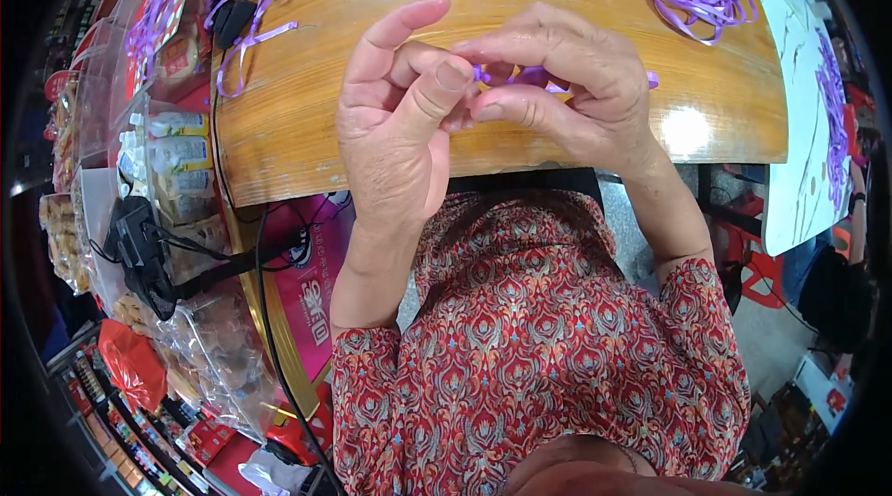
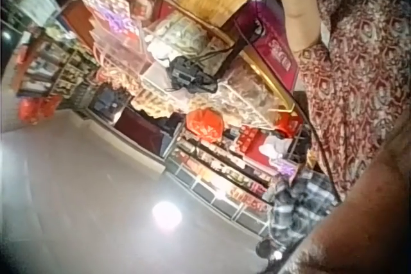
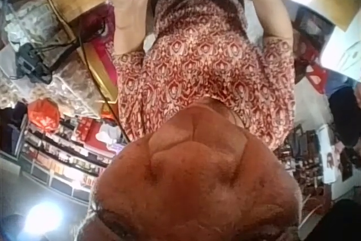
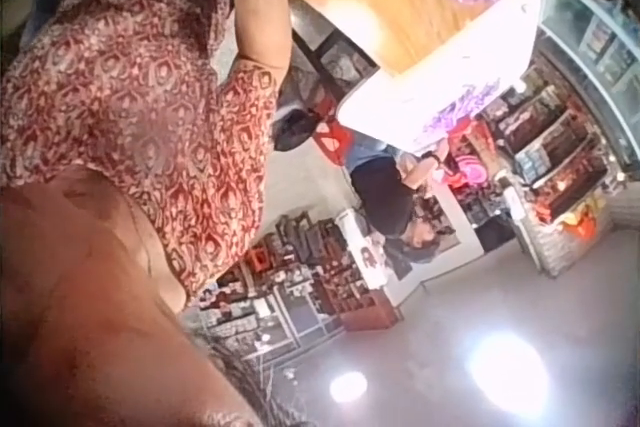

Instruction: The person rolls a purple ribbon by hand to form a small flower shape and then secures it with a plastic clip. They then pick up another ribbon from the table and repeat the process.

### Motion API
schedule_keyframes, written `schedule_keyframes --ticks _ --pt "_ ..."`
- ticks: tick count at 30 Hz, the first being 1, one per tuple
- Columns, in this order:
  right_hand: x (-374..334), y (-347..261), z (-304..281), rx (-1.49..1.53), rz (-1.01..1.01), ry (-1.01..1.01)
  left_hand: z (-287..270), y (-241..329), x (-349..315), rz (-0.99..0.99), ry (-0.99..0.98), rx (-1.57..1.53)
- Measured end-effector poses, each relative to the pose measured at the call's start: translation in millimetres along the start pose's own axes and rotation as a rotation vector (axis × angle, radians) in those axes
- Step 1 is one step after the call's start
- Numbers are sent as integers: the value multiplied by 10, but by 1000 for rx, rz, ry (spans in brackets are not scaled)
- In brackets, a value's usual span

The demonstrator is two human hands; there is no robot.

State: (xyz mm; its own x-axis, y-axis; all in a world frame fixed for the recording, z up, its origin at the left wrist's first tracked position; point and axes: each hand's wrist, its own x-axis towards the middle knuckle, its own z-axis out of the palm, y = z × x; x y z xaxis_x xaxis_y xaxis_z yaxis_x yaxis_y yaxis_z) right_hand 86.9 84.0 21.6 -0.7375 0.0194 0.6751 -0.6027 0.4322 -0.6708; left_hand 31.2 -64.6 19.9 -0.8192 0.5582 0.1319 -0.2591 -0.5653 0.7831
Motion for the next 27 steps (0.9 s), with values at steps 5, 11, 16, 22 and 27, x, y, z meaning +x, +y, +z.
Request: schedule_keyframes --ticks 5,11,16,22,27 --pt "-7 -16 -42 -4 -27 -5 2 1 12 52 -41 151" --pt "-12 -26 -88 -63 -48 42 -24 -3 -51 -62 -32 203" --pt "-34 -66 -107 -104 -63 60 14 15 -75 38 -39 275" --pt "-47 -49 -91 -183 -168 58 31 41 -124 95 -94 360" --pt "-54 -112 -96 -175 -202 1 20 7 -167 122 -95 329"
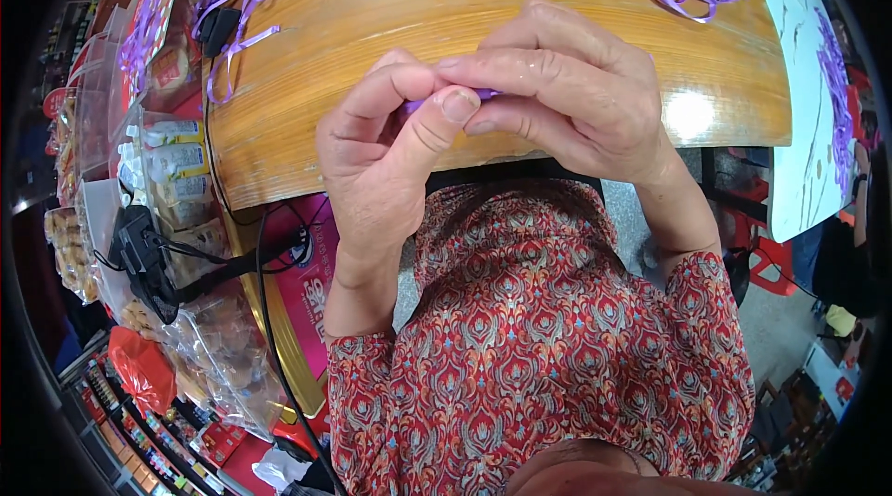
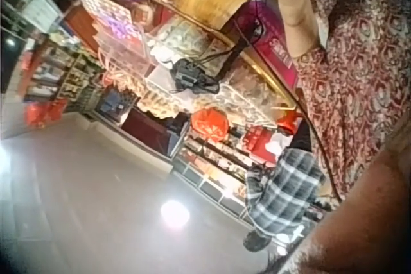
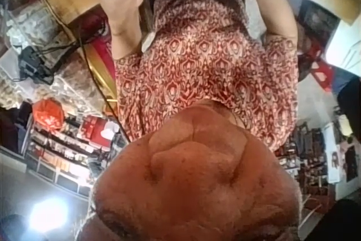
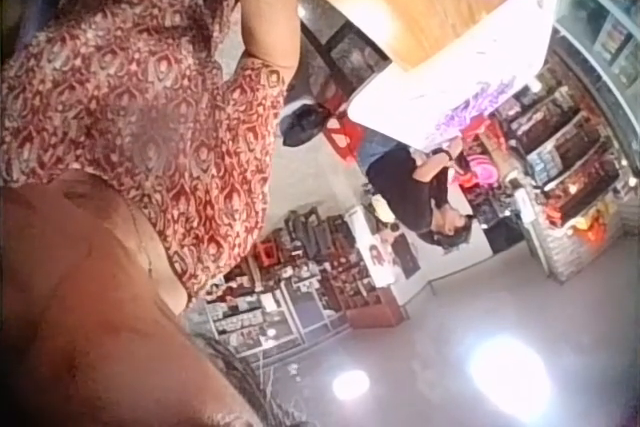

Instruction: The person rolls a purple ribbon by hand to form a small flower shape and then secures it with a plastic clip. They then pick up another ribbon from the table and repeat the process.

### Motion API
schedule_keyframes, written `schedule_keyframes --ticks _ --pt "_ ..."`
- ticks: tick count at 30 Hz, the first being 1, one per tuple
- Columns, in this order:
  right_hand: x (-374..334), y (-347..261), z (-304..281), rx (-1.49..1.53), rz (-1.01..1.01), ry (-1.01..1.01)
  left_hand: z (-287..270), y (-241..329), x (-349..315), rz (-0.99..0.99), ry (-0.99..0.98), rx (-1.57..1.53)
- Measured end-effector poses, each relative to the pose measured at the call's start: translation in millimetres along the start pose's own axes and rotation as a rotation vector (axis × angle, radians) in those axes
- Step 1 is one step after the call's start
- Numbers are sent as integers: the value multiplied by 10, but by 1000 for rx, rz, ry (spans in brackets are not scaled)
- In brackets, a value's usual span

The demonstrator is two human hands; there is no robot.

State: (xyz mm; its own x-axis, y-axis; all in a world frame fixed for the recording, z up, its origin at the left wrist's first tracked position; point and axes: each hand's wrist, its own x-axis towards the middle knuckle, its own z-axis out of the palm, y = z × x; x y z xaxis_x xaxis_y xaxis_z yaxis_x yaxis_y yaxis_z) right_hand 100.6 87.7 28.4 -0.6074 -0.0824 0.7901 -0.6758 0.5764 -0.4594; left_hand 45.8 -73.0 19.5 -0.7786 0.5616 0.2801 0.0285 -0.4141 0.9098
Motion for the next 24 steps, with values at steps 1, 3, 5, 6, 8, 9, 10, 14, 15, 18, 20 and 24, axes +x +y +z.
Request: schedule_keyframes --ticks 1,3,5,6,8,9,10,14,15,18,20,24 --pt "-7 8 5 0 0 0 19 5 6 2 14 -7" --pt "-27 39 11 0 -17 -12 10 2 8 3 27 -14" --pt "-14 45 -9 46 -17 -12 -43 -12 0 67 -57 57" --pt "-9 45 -13 95 -16 -16 -45 -22 -10 64 -55 56" --pt "-8 21 -11 123 -13 -6 -37 -46 -29 132 -76 12" --pt "-12 5 -9 150 -13 5 -29 -50 -43 126 -73 13" --pt "-11 -3 -9 155 -6 4 -17 -52 -50 119 -80 -37" --pt "-39 15 28 182 20 -3 16 -57 -102 40 12 -158" --pt "-46 47 42 208 78 -27 6 -54 -101 38 12 -157" --pt "-74 120 86 423 313 -51 -14 -41 -94 38 106 145" --pt "-122 148 106 619 458 81 -7 -51 -76 154 169 366" --pt "-183 203 81 969 602 227 -12 -73 -39 -33 278 109"
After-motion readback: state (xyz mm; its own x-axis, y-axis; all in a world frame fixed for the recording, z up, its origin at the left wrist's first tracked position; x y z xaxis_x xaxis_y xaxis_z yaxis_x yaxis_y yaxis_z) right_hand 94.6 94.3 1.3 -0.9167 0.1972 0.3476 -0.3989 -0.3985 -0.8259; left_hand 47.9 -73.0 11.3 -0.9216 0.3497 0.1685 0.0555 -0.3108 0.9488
